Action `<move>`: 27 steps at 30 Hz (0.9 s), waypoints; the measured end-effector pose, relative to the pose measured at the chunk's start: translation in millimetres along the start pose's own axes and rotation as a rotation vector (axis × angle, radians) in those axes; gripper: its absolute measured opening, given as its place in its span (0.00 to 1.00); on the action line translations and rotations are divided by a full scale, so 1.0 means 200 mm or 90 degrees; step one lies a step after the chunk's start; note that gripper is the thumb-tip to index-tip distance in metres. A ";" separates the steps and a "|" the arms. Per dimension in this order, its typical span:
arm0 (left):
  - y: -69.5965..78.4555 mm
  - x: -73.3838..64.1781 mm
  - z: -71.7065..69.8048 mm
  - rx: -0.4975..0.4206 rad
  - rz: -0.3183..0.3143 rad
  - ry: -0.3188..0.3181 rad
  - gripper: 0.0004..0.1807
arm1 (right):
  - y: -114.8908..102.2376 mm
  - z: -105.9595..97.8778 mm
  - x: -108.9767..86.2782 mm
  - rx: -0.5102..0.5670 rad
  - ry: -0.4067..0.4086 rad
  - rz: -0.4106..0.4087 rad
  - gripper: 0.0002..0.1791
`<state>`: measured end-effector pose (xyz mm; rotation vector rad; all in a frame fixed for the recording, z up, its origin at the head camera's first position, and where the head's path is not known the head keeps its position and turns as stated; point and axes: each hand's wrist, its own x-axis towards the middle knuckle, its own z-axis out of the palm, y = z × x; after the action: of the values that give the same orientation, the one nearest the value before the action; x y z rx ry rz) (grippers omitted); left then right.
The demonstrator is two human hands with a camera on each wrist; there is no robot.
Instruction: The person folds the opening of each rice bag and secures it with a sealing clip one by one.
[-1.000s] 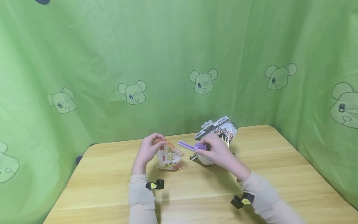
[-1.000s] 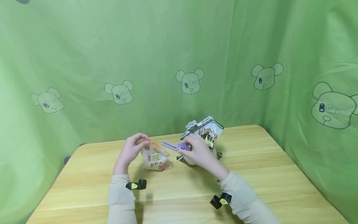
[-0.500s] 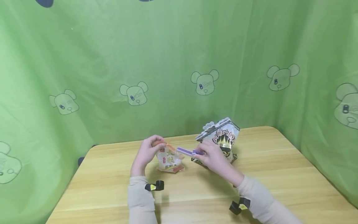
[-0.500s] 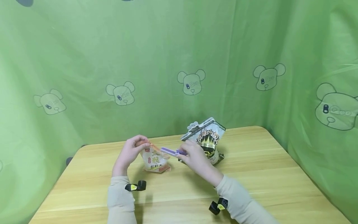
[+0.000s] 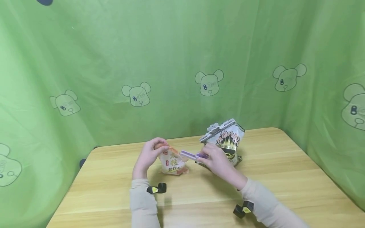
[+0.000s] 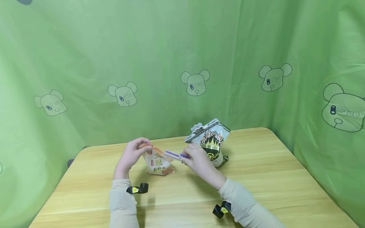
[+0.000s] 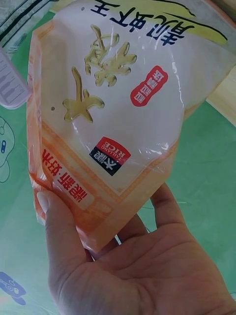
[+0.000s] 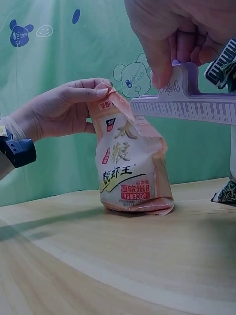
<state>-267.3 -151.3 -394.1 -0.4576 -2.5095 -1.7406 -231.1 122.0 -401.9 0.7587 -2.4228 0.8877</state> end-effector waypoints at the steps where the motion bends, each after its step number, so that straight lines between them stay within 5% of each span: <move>1: 0.00 0.00 0.00 -0.001 0.001 -0.001 0.10 | 0.00 0.00 0.00 -0.004 -0.001 0.000 0.08; 10: 0.01 0.00 0.00 -0.001 -0.001 0.000 0.10 | 0.01 0.05 0.00 -0.014 -0.020 0.030 0.07; 20: 0.07 -0.02 -0.01 -0.004 -0.027 -0.007 0.09 | 0.01 0.13 -0.03 -0.048 0.026 -0.009 0.10; 27: 0.02 -0.01 -0.02 -0.006 -0.018 0.006 0.11 | 0.02 0.16 -0.05 -0.031 0.017 0.017 0.10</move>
<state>-264.1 -153.5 -390.1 -0.4156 -2.5140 -1.7607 -233.4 104.7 -431.0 0.6934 -2.4283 0.8400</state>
